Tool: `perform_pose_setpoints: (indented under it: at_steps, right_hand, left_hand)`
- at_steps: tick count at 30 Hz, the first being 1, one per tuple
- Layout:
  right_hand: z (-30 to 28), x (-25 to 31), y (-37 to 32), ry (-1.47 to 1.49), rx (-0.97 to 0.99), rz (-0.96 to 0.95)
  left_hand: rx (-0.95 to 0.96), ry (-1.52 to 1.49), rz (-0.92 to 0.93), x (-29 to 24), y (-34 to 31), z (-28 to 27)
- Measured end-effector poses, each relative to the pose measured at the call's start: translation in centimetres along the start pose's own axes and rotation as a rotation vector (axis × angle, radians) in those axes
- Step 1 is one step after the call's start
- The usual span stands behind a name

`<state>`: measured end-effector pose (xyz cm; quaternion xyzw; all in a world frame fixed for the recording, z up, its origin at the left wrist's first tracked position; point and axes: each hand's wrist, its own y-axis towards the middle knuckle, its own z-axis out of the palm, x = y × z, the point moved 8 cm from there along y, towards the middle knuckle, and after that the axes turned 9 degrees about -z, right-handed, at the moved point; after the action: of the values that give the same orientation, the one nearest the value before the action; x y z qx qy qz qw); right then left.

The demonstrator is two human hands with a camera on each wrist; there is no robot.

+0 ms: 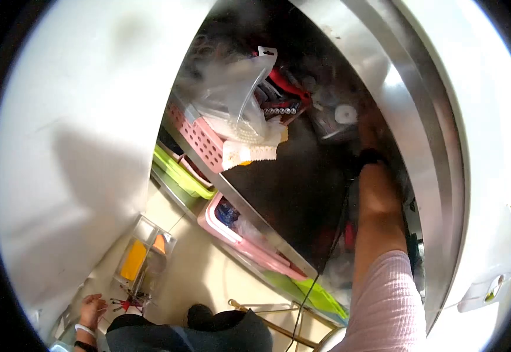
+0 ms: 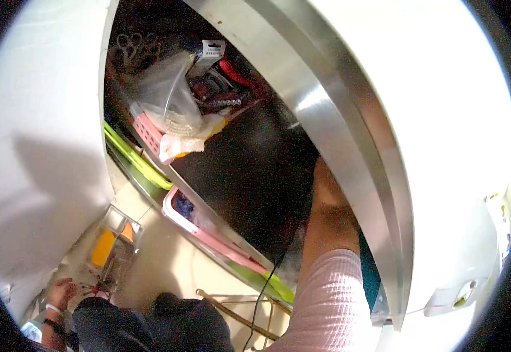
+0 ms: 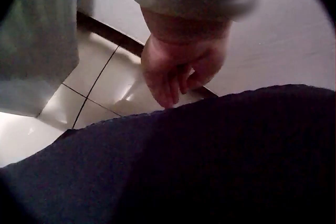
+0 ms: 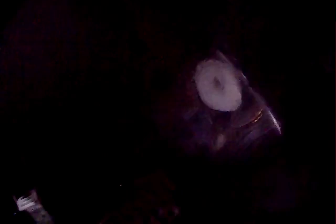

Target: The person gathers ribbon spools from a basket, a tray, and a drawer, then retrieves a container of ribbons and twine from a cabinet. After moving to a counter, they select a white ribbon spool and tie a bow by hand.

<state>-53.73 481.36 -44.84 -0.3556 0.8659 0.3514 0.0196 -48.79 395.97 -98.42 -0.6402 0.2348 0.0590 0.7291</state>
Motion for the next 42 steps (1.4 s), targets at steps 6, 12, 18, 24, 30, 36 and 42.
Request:
perform_pose_setpoints:
  at_steps: [6, 12, 18, 24, 30, 36, 42]
  right_hand:
    - [-4.9, 7.3, -3.9, -0.427, -0.077, -0.344]
    - [-7.3, 7.9, -9.8, -0.841, -0.083, -0.518]
    - [-8.3, 10.5, -11.9, -1.242, -0.185, -0.71]
    - [-19.0, 9.5, -19.2, 0.478, -0.26, -0.052]
    - [-22.9, 6.3, -24.0, 0.479, -0.252, 0.056]
    - [-22.4, 7.0, -25.8, 0.885, -0.138, 0.209]
    - [-30.0, 13.3, -28.9, 0.554, 0.169, -0.133]
  left_hand:
    - [0.122, 0.095, 0.154, -2.6, -1.0, 1.1]
    - [0.162, 0.24, 0.163, -6.0, -4.6, 4.6]
    - [0.306, 0.332, 0.262, -9.3, -7.5, 9.0]
    - [0.468, 0.542, 0.413, -15.0, -12.4, 19.7]
    - [0.69, 0.637, 0.633, -19.0, -16.9, 28.7]
    - [0.796, 0.494, 0.545, -19.3, -21.2, 34.3]
    - [1.0, 0.077, 0.288, -19.4, -30.4, 39.3]
